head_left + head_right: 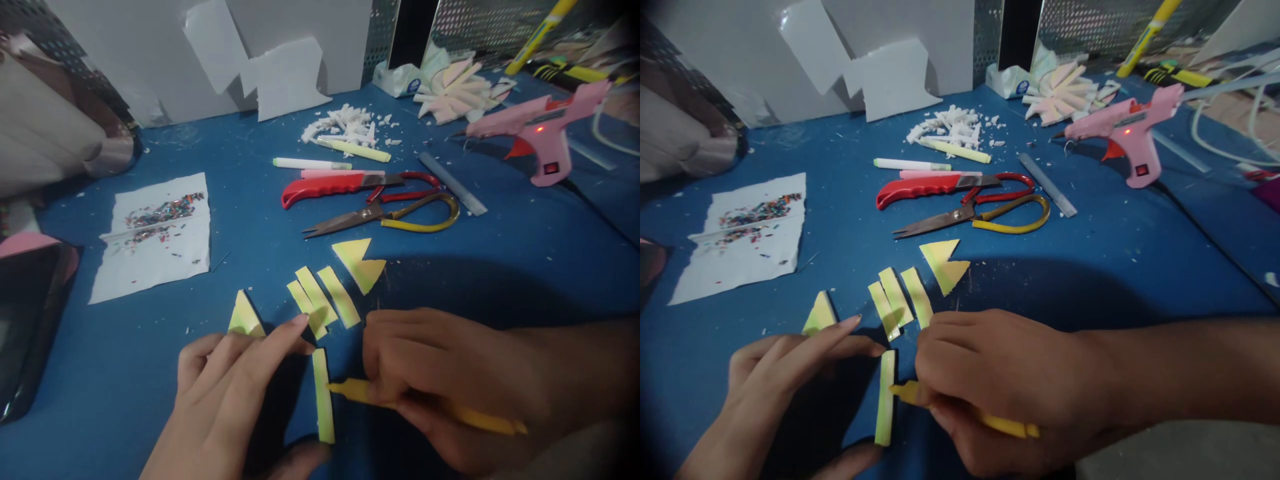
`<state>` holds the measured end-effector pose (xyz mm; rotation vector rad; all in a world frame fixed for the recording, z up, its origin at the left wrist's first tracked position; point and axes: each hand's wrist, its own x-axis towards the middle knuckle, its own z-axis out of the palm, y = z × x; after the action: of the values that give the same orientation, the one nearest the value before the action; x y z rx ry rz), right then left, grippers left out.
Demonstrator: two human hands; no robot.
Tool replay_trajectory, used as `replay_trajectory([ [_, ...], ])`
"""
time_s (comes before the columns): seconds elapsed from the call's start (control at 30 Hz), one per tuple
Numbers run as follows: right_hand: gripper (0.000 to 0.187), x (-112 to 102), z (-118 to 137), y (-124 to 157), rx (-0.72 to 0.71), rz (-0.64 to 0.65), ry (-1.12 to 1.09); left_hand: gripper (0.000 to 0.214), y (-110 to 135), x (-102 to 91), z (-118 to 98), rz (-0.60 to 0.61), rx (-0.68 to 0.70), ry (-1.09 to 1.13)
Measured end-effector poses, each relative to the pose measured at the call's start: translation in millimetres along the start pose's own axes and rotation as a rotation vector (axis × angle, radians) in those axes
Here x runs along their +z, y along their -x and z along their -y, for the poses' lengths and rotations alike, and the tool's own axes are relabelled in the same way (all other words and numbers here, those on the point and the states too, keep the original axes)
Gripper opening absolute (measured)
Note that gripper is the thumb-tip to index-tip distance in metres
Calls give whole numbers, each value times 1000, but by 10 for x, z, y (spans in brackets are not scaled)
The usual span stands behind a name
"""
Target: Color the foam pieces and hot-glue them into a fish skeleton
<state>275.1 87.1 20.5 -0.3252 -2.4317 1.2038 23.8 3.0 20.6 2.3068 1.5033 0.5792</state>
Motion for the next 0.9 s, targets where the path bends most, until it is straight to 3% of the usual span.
replay_trajectory([
  [0.3, 16, -20, -25, -3, -59, 65, -13, 66, 12, 1, -10, -5, -59, 42],
  [0.4, 21, -44, -50, 16, -114, -44, -92, 67, -10, -17, -23, -44, -27, 45],
  [0.5, 25, -74, -46, 42, -61, -194, -260, 73, -53, -42, -5, -145, 17, -27],
  [0.63, 30, -105, -7, 54, 17, -217, -388, 73, -112, -82, 43, -188, 47, -52],
  [0.8, 39, -93, 17, 35, -32, -184, -233, 76, -116, -89, 47, -155, 103, -77],
  [0.9, 23, -55, 10, 28, -97, -176, -133, 77, -86, -71, 11, -108, 86, -56],
])
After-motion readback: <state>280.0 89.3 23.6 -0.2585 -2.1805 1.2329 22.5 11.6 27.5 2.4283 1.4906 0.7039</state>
